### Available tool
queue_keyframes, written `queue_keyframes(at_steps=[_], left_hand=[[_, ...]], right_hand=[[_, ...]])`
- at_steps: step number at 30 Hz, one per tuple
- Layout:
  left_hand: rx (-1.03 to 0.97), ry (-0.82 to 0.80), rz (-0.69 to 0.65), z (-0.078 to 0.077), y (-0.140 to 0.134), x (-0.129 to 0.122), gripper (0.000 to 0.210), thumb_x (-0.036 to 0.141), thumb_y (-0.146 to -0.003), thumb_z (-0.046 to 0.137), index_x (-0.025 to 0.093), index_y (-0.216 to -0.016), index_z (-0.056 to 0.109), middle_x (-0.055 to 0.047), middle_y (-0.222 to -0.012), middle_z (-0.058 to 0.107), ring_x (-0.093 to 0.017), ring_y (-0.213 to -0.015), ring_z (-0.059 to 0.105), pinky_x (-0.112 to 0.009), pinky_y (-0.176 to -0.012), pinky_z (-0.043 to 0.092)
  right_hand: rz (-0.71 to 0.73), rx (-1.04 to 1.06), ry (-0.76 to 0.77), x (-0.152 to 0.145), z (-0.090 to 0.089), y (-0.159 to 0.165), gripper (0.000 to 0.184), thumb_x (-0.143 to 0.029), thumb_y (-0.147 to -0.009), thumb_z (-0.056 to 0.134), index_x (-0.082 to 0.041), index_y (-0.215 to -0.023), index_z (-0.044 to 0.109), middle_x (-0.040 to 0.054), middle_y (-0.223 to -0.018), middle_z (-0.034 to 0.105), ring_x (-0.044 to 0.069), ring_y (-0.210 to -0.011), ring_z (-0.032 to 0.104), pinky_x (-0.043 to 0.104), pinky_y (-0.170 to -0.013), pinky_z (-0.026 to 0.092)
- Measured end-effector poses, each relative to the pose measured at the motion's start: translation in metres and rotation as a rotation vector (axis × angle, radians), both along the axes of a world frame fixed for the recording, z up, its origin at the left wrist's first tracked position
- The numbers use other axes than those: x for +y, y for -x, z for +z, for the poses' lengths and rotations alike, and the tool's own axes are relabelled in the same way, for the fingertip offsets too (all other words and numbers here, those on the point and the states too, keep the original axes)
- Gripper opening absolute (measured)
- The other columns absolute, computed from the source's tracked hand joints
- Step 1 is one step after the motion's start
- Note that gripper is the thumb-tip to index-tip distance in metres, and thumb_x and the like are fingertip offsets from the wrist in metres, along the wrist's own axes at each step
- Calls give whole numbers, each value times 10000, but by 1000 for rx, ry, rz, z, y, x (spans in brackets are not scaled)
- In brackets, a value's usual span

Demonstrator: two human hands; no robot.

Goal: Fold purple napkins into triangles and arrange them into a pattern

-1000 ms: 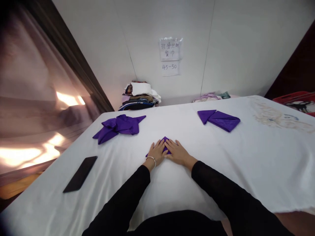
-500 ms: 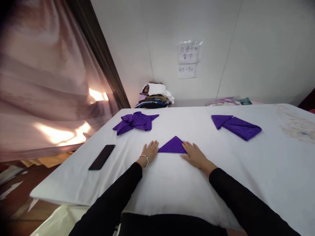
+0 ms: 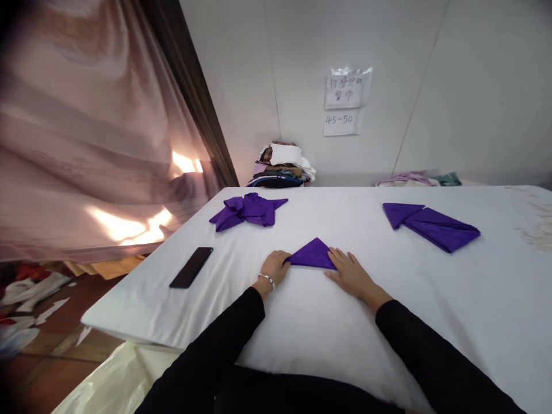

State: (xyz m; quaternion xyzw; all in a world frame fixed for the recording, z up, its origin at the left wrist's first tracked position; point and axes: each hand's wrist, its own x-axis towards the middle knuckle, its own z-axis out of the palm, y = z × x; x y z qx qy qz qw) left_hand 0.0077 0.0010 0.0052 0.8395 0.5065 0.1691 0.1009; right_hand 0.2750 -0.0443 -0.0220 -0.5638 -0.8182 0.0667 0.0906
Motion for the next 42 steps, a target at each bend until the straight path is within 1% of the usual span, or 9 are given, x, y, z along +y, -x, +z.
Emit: queue_keyframes(at_steps=[7, 11, 15, 18, 21, 26, 36, 39, 42], left_hand=[[7, -10, 127, 0, 26, 1, 196, 117, -784, 460, 197, -858, 624, -32, -864, 626, -166, -870, 548, -296, -801, 441], [-20, -39, 176, 8, 23, 0, 244, 110, -793, 429, 190, -940, 607, -49, -931, 632, -182, -910, 554, -322, -813, 443], [-59, -95, -29, 16, -19, 8, 293, 242, -855, 420, 214, -1116, 551, -47, -1150, 595, -185, -1096, 497, -357, -962, 372], [23, -101, -240, 12, -59, 16, 426, 373, -888, 363, 205, -1273, 434, -56, -1364, 435, -199, -1270, 340, -419, -1058, 256], [198, -45, -268, 2, -82, 26, 551, 466, -886, 307, 179, -1355, 328, -68, -1452, 287, -225, -1341, 200, -474, -1083, 173], [324, -18, -221, -9, -83, 37, 602, 482, -879, 248, 158, -1386, 282, -59, -1470, 227, -243, -1357, 136, -470, -1089, 148], [334, 4, -213, -3, -84, 35, 628, 475, -867, 228, 135, -1394, 254, -55, -1471, 204, -244, -1357, 136, -480, -1084, 154], [340, 5, -210, -4, -83, 35, 614, 459, -864, 230, 152, -1394, 255, -51, -1472, 200, -247, -1357, 134, -485, -1080, 154], [379, 11, -239, -6, -82, 38, 569, 401, -863, 252, 199, -1395, 255, -43, -1472, 205, -254, -1359, 119, -500, -1076, 144]], right_hand=[[6, 9, 9, 1, -1, 0, 674, -591, -876, 225, -219, -1432, 147, 48, -1483, 173, 223, -1351, 122, 449, -1085, 123], [-2, 22, 8, 2, 1, 2, 671, -591, -876, 235, -215, -1428, 173, 57, -1477, 192, 224, -1349, 135, 450, -1083, 127], [-20, 43, 40, 0, 8, 6, 693, -599, -868, 267, -189, -1421, 199, 72, -1477, 186, 227, -1347, 145, 450, -1082, 119], [-30, 59, 64, -1, 15, 8, 703, -592, -865, 288, -168, -1419, 205, 84, -1475, 187, 228, -1348, 140, 448, -1084, 95], [-22, 81, 85, -1, 21, 9, 707, -587, -862, 309, -168, -1421, 198, 89, -1475, 184, 229, -1350, 131, 450, -1083, 76], [-14, 110, 96, 0, 28, 11, 733, -595, -850, 338, -164, -1423, 184, 103, -1479, 167, 234, -1351, 122, 447, -1082, 69], [-72, 108, 131, -22, 35, -9, 750, -634, -846, 289, -185, -1429, 141, 119, -1471, 172, 270, -1347, 122, 522, -1066, 29], [-79, 99, 96, -19, 47, 4, 779, -645, -838, 294, -158, -1428, 148, 135, -1475, 137, 271, -1354, 72, 524, -1064, -12], [8, 141, 55, -2, 57, 33, 815, -653, -828, 313, -154, -1435, 95, 123, -1484, 98, 246, -1358, 28, 481, -1076, -38]])
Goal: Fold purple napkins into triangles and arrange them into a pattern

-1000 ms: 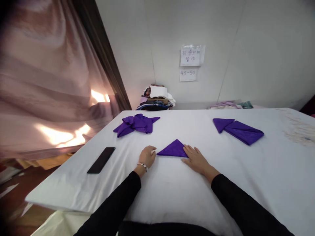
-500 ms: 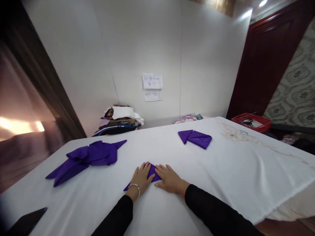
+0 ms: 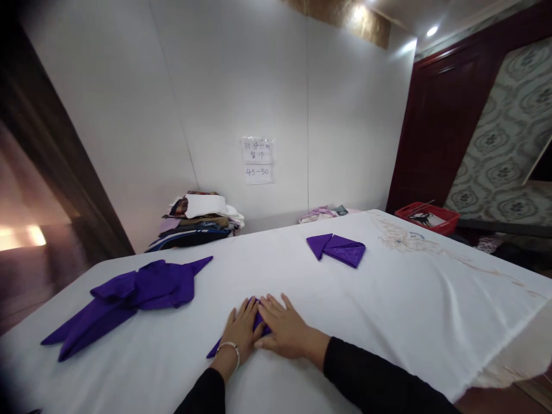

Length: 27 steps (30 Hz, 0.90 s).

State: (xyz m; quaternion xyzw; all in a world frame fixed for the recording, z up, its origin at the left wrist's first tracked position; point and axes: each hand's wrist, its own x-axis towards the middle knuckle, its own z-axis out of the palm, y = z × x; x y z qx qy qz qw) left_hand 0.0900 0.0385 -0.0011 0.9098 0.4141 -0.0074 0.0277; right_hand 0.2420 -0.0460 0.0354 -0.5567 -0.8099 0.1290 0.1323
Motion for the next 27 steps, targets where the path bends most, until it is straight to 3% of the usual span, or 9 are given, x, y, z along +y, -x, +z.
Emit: queue_keyframes(at_steps=[4, 7, 20, 27], left_hand=[[48, 30, -38, -4, 1, 3, 533, 344, -848, 316, 271, -1375, 289, -31, -1464, 231, -273, -1357, 107, -523, -1072, 107], [17, 28, -24, -2, 0, 2, 535, 334, -848, 310, 287, -1379, 270, -20, -1466, 219, -260, -1358, 116, -510, -1076, 111], [-10, 38, 14, 7, -1, -2, 613, 438, -845, 235, 171, -1397, 247, -35, -1476, 182, -238, -1362, 109, -484, -1084, 138], [-48, 5, 29, 1, -2, -1, 621, 453, -858, 224, 141, -1394, 258, -37, -1469, 214, -237, -1357, 141, -478, -1086, 149]], right_hand=[[87, 67, 24, 26, -2, 29, 853, -658, -820, 332, -136, -1435, 53, 124, -1489, 82, 253, -1358, 20, 472, -1083, -1], [105, 96, 76, 34, -10, 27, 836, -637, -831, 342, -139, -1434, 48, 122, -1491, 68, 254, -1357, 15, 474, -1083, 32], [5, 35, 89, 18, -31, -4, 848, -635, -816, 376, -155, -1435, 52, 114, -1488, 87, 259, -1355, 66, 468, -1086, 39], [-42, -32, 71, -5, -29, -30, 781, -638, -839, 305, -161, -1432, 132, 120, -1479, 146, 251, -1350, 118, 463, -1082, 57]])
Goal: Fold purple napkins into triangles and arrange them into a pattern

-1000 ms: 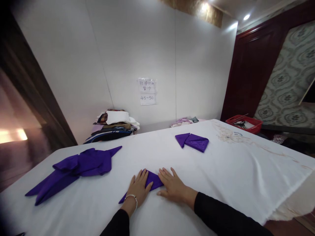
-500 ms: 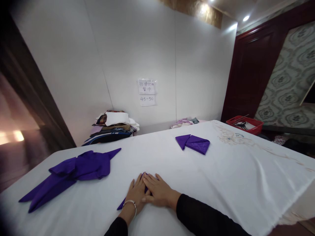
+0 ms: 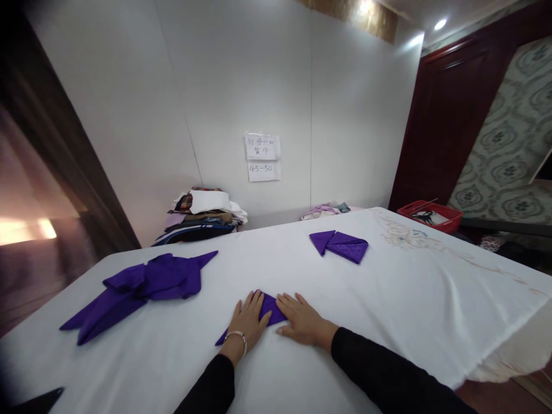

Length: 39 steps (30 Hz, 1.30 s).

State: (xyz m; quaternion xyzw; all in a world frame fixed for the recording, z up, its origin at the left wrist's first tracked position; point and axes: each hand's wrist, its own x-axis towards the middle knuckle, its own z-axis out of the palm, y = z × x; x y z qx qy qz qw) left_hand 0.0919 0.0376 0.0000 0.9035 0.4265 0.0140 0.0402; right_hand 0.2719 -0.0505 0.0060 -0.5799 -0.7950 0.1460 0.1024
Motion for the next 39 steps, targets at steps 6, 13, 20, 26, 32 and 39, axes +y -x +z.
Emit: queue_keyframes(at_steps=[6, 13, 20, 26, 32, 39], left_hand=[[-70, -2, -19, -10, 0, 0, 630, 511, -864, 214, 173, -1394, 258, -36, -1470, 229, -227, -1357, 142, -483, -1085, 144], [-82, 20, -24, -10, 1, -3, 621, 516, -871, 206, 198, -1403, 230, -38, -1478, 213, -235, -1359, 124, -492, -1086, 121], [-30, 30, -43, -14, 1, -2, 598, 452, -867, 257, 215, -1413, 195, -41, -1480, 208, -235, -1367, 65, -499, -1085, 103], [-40, 50, -40, -13, 1, -3, 596, 447, -874, 220, 198, -1414, 185, -37, -1488, 182, -220, -1366, 78, -481, -1092, 112], [-73, 46, 2, -9, 10, -4, 560, 395, -887, 211, 190, -1409, 198, -33, -1488, 181, -206, -1364, 99, -482, -1091, 120], [-41, 47, 227, -10, 57, -2, 531, 404, -911, 135, 215, -1395, 243, -30, -1473, 234, -207, -1358, 144, -506, -1090, 117]], right_hand=[[-88, -93, 31, -21, -2, -25, 730, -616, -864, 252, -178, -1434, 121, 107, -1475, 167, 252, -1350, 120, 488, -1077, 43], [17, -78, -129, 4, 8, 21, 752, -621, -864, 235, -160, -1438, 81, 85, -1488, 112, 226, -1359, 48, 438, -1092, 36], [93, 16, -46, 40, -8, 46, 785, -626, -848, 280, -164, -1436, 42, 82, -1492, 83, 214, -1360, 59, 429, -1087, 71], [76, -11, -100, 36, -23, 32, 768, -592, -863, 281, -172, -1434, -16, 70, -1492, 85, 200, -1359, 70, 423, -1090, 82], [87, -83, -158, 35, -27, 32, 762, -601, -864, 265, -152, -1438, 45, 93, -1483, 139, 217, -1356, 94, 437, -1086, 120], [91, -147, -186, 34, -27, 34, 738, -632, -858, 221, -149, -1417, 215, 118, -1466, 199, 222, -1352, 119, 446, -1078, 142]])
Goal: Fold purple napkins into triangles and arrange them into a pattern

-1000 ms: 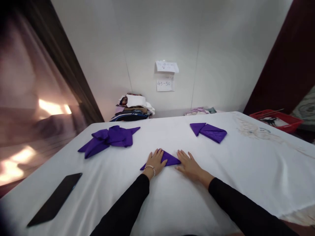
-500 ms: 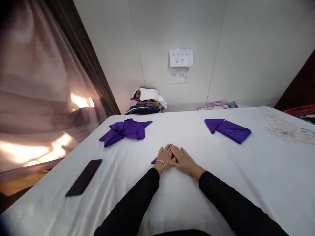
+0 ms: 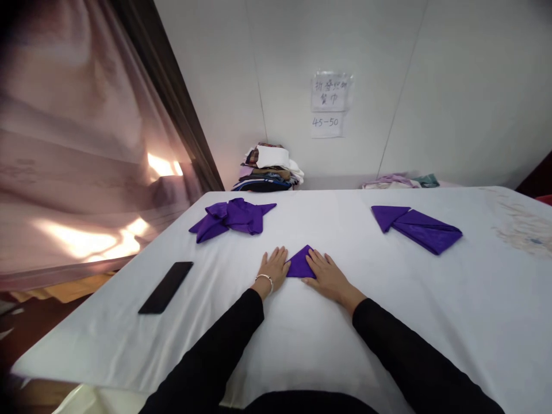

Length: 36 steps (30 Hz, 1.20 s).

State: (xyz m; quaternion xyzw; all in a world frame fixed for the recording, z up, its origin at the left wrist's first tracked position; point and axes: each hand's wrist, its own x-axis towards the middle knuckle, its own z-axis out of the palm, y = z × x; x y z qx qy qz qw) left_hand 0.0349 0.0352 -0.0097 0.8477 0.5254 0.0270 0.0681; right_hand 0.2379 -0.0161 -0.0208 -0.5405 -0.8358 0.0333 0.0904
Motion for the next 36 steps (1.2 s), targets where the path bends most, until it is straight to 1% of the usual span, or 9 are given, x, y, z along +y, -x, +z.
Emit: queue_keyframes(at_steps=[4, 7, 10, 12, 14, 18, 21, 25, 36], left_hand=[[39, 10, 37, 1, 26, -4, 508, 411, -915, 135, 267, -1391, 240, 8, -1481, 206, -207, -1362, 123, -527, -1084, 112], [32, 18, 72, 3, 47, -7, 489, 415, -914, 183, 289, -1382, 255, 18, -1480, 205, -205, -1362, 121, -526, -1082, 107], [-85, 12, 178, 7, 67, -13, 457, 406, -904, 280, 282, -1339, 343, 0, -1460, 268, -211, -1352, 166, -518, -1081, 107], [-165, -10, 252, 9, 74, -18, 419, 387, -904, 309, 262, -1287, 422, -22, -1423, 351, -218, -1332, 230, -508, -1076, 145], [-205, -35, 271, 11, 74, -25, 395, 388, -905, 328, 243, -1242, 476, -35, -1355, 453, -203, -1282, 331, -446, -1066, 222], [-258, -72, 168, 12, 55, -37, 386, 412, -836, 492, 242, -1179, 532, -7, -1201, 587, -149, -1127, 484, -280, -986, 347], [-277, -87, 134, 14, 39, -38, 297, 335, -793, 557, 228, -1067, 597, -9, -1044, 647, -168, -1007, 539, -289, -905, 398], [-282, -94, 170, 16, 30, -35, 149, 223, -777, 535, 219, -885, 638, -13, -870, 657, -177, -870, 564, -306, -813, 422], [-323, -77, 287, 16, 43, -43, 134, 157, -767, 501, 224, -805, 612, -6, -820, 648, -173, -825, 565, -308, -782, 424]], right_hand=[[0, 1, 5, -1, 2, 0, 731, -633, -858, 211, -159, -1414, 228, 108, -1463, 218, 220, -1351, 126, 441, -1075, 153], [-15, 1, 23, -2, 4, -1, 745, -641, -854, 203, -149, -1413, 229, 111, -1465, 213, 224, -1350, 128, 438, -1072, 160], [-16, 3, 39, -2, 4, -1, 752, -646, -850, 197, -148, -1413, 231, 108, -1468, 207, 223, -1350, 128, 431, -1072, 161], [-12, 7, 38, -2, 2, -2, 753, -651, -846, 198, -159, -1415, 224, 103, -1469, 206, 224, -1350, 131, 432, -1072, 156], [-10, 13, 32, -1, 0, -2, 750, -652, -843, 198, -174, -1421, 205, 93, -1472, 204, 226, -1350, 128, 435, -1073, 150], [-17, 10, 25, -1, -2, -2, 742, -643, -845, 202, -180, -1425, 193, 82, -1473, 201, 223, -1351, 123, 429, -1074, 151], [-22, -8, 34, -1, 0, -2, 751, -641, -845, 214, -156, -1418, 219, 91, -1471, 200, 219, -1351, 124, 420, -1076, 157], [-27, -27, 43, -2, 2, -1, 763, -645, -844, 216, -137, -1412, 232, 96, -1472, 189, 215, -1353, 116, 417, -1080, 151], [-25, -12, 27, 1, -6, -5, 754, -653, -840, 208, -179, -1427, 187, 88, -1479, 182, 236, -1351, 120, 433, -1076, 156]])
